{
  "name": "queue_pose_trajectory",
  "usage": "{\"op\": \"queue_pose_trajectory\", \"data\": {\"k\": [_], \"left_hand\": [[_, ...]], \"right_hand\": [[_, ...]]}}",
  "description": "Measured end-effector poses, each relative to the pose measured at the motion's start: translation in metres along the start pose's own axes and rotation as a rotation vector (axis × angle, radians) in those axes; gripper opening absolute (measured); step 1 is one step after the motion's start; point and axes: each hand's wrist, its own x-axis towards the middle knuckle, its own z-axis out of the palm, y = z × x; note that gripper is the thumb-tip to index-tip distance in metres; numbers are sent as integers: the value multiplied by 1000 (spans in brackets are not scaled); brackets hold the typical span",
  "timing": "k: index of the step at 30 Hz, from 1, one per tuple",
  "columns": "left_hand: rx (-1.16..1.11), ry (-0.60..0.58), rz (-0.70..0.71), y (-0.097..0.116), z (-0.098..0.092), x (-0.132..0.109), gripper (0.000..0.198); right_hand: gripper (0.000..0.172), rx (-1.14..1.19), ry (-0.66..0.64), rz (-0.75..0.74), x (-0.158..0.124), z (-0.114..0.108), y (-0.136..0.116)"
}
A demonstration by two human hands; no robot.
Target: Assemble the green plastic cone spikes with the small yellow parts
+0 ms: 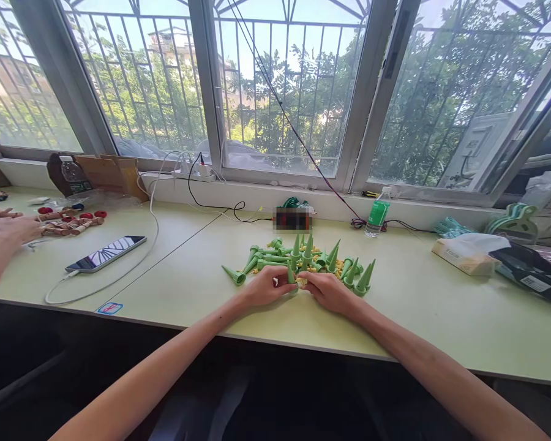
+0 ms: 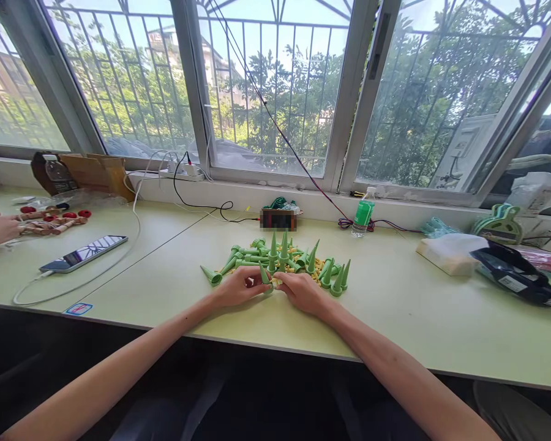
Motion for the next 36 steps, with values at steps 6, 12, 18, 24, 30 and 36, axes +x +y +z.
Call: {"op": "queue_pose_trajectory", "data": {"k": [6,12,18,24,30,36], "left_hand": [[14,3,8,1,-1,0,18],[32,3,16,1,-1,0,18],[38,2,21,2,-1,0,16],[57,-19,35,0,0,-1,14],[70,-28,37,-4,1,-1,11],[84,-32,46,-1,0,-1,11]], "right_hand": [[28,-5,-3,-2,0,0,-1],[27,-3,8,-9,0,-1,-1],[26,-7,7,-12,-1,0,-1],[23,-1,-13,-8,0,-1,-2],[23,-13,-19,-10,1,-2,-4],[24,-12,-16,-21,2,-4,-6]]}}
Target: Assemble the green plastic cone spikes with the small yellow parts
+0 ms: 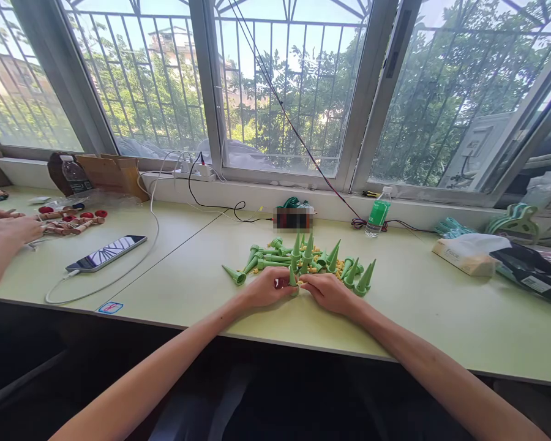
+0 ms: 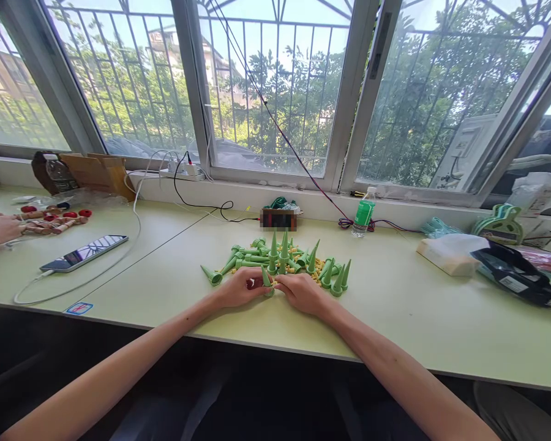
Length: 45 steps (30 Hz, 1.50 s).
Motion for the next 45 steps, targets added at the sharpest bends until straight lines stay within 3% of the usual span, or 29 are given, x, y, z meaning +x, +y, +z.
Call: {"op": "queue_pose_trajectory", "data": {"k": [45], "left_hand": [[36,-7,6,0,1,0,10]], "right_hand": [[27,-14,-8,8,-1,2,3]]}}
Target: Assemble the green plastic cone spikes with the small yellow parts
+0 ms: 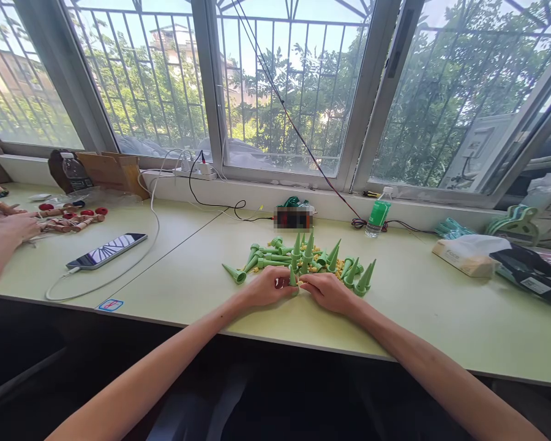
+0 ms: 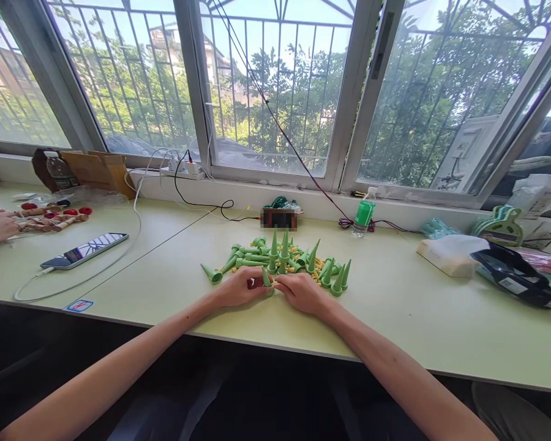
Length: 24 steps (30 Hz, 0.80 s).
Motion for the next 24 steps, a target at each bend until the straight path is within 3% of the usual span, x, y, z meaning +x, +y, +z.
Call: {"op": "queue_pose_trajectory", "data": {"k": [24], "left_hand": [[14,-8,-6,1,-1,0,13]], "right_hand": [[24,12,-10,18,1,-1,-1]]}}
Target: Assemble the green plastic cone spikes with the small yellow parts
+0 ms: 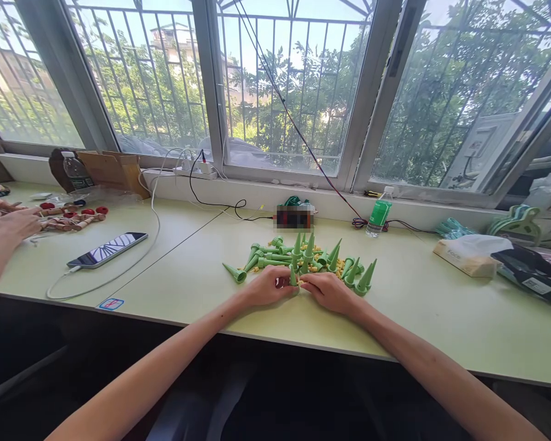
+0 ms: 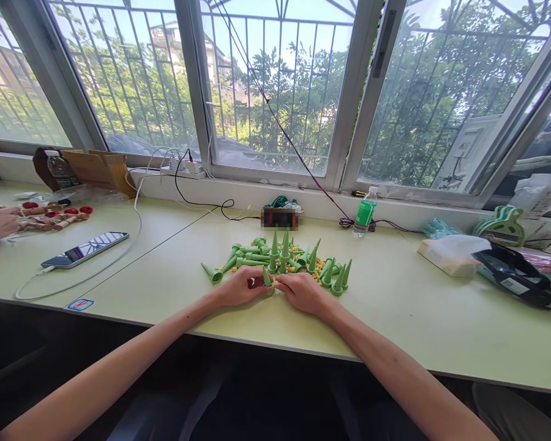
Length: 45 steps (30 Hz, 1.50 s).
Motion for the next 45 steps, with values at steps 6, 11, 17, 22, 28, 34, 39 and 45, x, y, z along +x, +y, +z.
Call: {"op": "queue_pose_trajectory", "data": {"k": [6,11,17,22,28,34,39,45], "left_hand": [[-1,0,1,0,0,0,12],[-16,0,0,1,0,0,12],[-17,1,-3,1,0,0,12],[-11,3,-4,-2,1,0,13],[-11,-11,26,-1,2,0,16],[-9,-15,54,1,1,0,17],[7,-18,72,-1,1,-1,20],[39,-23,116,-1,0,-1,19]], "right_hand": [[25,2,-3,8,-1,2,1],[25,14,-2,10,-1,1,1],[27,12,-6,21,-1,1,0],[27,14,-6,20,-1,1,0],[35,-11,-2,12,-1,2,2],[39,-16,19,-8,-1,5,3],[39,-3,21,5,0,4,1],[36,-26,19,20,0,5,0]]}}
